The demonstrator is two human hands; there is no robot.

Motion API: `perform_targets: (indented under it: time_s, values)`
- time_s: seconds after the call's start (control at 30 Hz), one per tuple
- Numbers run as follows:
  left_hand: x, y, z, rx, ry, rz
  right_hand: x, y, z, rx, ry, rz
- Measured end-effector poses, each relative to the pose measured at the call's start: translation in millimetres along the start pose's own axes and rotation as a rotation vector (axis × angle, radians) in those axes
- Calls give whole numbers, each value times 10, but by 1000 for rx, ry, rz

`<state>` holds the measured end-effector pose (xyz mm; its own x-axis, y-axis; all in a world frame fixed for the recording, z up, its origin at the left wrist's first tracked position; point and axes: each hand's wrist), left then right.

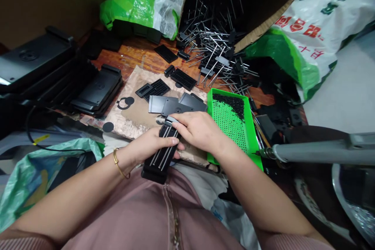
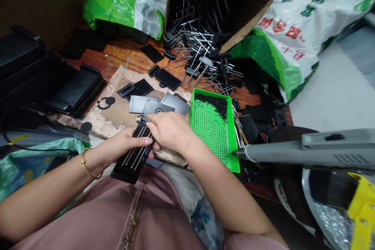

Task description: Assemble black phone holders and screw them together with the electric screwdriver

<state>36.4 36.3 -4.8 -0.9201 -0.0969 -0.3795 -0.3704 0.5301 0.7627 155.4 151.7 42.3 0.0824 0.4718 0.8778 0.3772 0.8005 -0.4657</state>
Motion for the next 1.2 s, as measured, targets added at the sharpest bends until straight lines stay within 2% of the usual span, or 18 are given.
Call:
perform_targets:
  time_s: [0.2,0.37,0.57,0.7,0.97,1.2]
  values:
    - [28,22,-42,8,-94,-121,-98,95,-43,54,55,78]
    - [1,37,-49,9,-105,-123,-133,149,-70,86,91,89]
    - [-6,44,-54,31,-97,-125,-111,175,-109,146,128,351]
    - [1,44,-51,29,-119,-138,-93,165,-127,139,132,434]
    - [-3,46,-62,32,-152,-135,-101,179,-137,133,124,405]
    - [123,-20,-32,54,-242,-186,-77,224,-178,86,135,338]
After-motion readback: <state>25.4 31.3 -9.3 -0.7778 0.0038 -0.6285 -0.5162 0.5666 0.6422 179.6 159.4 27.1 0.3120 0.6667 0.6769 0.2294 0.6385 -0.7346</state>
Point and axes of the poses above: each hand's wrist, its own z-axis towards the middle knuckle, its own x-axis out of the back of the hand, y = z × x, and after that the axes turned 10 degrees about z, right-handed
